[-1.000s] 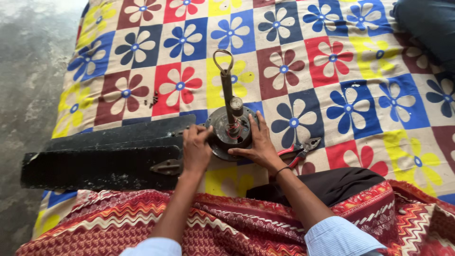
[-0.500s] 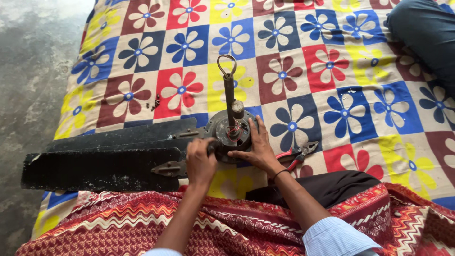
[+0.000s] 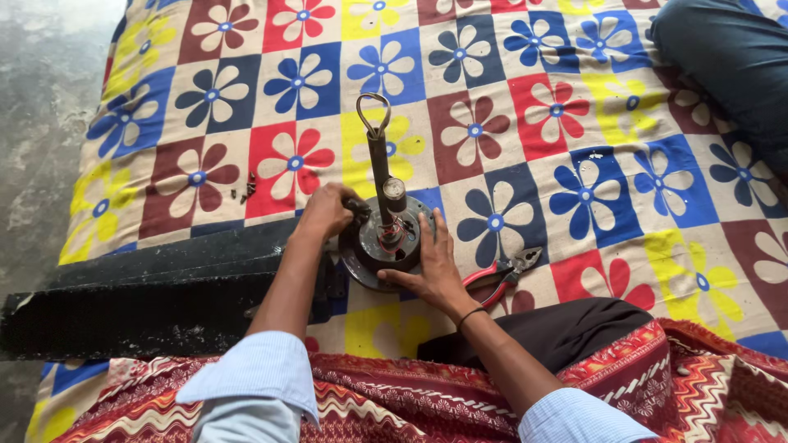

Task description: The person sits on a mat and works on a circular electrical component with a vertical rod. They use a cloth to wipe the surface and then use pliers to adjust wires and parts on the component.

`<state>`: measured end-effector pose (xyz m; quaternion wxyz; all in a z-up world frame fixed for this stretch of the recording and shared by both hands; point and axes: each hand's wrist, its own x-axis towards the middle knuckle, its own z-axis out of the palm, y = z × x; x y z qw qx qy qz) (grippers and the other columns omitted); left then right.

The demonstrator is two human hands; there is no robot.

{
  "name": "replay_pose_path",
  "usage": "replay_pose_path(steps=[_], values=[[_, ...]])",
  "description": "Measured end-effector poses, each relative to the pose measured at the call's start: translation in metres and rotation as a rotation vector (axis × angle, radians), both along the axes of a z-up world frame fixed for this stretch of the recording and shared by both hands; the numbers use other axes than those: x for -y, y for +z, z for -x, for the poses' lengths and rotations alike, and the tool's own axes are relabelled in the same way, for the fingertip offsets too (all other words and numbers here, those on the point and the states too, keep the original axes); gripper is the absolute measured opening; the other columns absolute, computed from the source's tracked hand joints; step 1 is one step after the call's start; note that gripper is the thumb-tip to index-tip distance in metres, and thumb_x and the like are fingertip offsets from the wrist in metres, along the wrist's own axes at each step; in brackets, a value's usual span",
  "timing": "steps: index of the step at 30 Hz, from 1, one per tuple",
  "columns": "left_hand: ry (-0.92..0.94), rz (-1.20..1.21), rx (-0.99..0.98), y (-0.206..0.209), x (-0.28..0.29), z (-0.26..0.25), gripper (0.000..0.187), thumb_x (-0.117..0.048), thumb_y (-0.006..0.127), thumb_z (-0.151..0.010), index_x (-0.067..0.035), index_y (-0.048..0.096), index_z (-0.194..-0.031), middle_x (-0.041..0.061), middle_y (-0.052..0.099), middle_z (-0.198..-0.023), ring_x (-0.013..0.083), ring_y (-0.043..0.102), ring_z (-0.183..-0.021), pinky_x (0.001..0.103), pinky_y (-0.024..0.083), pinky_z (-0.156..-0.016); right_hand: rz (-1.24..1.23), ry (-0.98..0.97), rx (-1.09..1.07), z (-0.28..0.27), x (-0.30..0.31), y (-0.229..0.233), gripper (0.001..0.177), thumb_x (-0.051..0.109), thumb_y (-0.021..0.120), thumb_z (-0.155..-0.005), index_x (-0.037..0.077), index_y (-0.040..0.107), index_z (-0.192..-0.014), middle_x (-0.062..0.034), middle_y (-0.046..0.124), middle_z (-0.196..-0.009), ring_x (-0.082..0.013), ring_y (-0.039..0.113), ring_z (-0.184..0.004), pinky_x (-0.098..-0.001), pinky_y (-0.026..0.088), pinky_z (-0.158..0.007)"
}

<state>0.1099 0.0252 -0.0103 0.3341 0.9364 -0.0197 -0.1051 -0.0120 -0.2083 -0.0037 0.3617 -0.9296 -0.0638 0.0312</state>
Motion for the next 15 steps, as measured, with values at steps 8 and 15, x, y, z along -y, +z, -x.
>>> replay_pose_path(steps=[8, 15], values=[[0.09, 0.009, 0.483, 0.001, 0.036, 0.023, 0.039, 0.005, 0.071, -0.072, -0.013, 0.08, -0.105, 0.01, 0.072, -0.107, 0.0338, 0.062, -0.104, 0.042, 0.051, -0.099, -0.049, -0.029, -0.005, 0.002, -0.002, 0.008, 0.134, 0.065, 0.089, -0.061, 0.004, 0.021, -0.159, -0.0265, 0.008, -0.166, -0.0444, 0.014, -0.154, -0.0515, 0.029, -0.12], [0.238, 0.06, 0.504, 0.011, 0.037, 0.079, 0.033, -0.002, 0.069, -0.083, -0.012, 0.078, -0.113, 0.012, 0.071, -0.108, 0.0356, 0.061, -0.105, 0.045, 0.049, -0.093, -0.081, -0.016, 0.048, 0.003, 0.0, 0.006, 0.133, 0.063, 0.091, -0.061, 0.004, 0.024, -0.159, -0.0265, 0.01, -0.166, -0.0443, 0.015, -0.154, -0.0509, 0.029, -0.121]])
